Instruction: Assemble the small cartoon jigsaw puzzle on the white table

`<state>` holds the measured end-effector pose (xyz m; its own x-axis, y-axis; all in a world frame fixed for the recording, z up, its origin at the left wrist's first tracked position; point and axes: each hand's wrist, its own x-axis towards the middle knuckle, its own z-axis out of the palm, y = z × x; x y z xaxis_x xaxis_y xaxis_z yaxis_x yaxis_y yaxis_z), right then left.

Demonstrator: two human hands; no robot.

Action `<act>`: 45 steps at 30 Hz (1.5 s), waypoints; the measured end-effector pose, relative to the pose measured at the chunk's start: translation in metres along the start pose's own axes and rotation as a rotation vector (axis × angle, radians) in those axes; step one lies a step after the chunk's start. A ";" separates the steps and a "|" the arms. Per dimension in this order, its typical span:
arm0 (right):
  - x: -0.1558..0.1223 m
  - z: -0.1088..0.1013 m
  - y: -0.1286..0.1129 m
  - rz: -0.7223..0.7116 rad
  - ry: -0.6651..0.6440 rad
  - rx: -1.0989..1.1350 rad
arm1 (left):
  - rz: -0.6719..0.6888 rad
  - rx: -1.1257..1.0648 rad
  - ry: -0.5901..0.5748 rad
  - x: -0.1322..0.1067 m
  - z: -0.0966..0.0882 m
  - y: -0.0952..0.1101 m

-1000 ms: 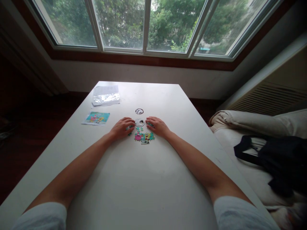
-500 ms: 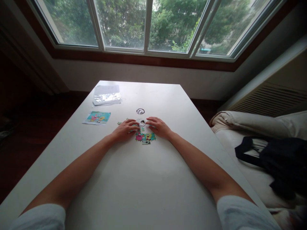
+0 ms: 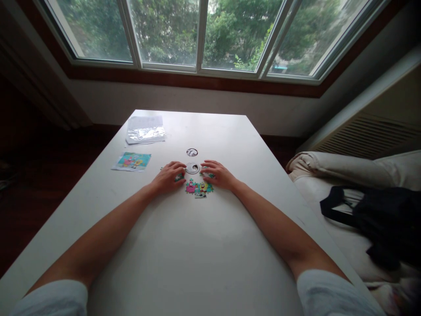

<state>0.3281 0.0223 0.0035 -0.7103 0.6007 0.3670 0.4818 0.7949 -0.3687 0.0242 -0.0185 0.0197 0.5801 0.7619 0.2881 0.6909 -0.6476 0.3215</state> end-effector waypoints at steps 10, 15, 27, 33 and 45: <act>-0.007 -0.006 0.020 0.111 0.021 -0.114 | -0.090 0.130 -0.004 -0.005 0.005 -0.011; -0.008 -0.003 0.026 0.206 0.119 -0.092 | -0.110 0.125 -0.006 -0.006 0.004 -0.015; -0.009 0.001 0.054 0.616 0.528 0.449 | -0.083 0.025 0.010 -0.004 0.001 -0.018; -0.010 0.001 0.057 0.642 0.550 0.544 | -0.094 0.008 0.064 -0.002 0.001 -0.018; -0.022 -0.044 0.060 0.598 0.035 0.225 | -0.077 -0.003 0.078 -0.003 0.004 -0.022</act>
<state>0.3952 0.0606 0.0113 -0.3334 0.9403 0.0685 0.6674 0.2867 -0.6873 0.0084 -0.0065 0.0084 0.4898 0.8064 0.3314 0.7307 -0.5871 0.3485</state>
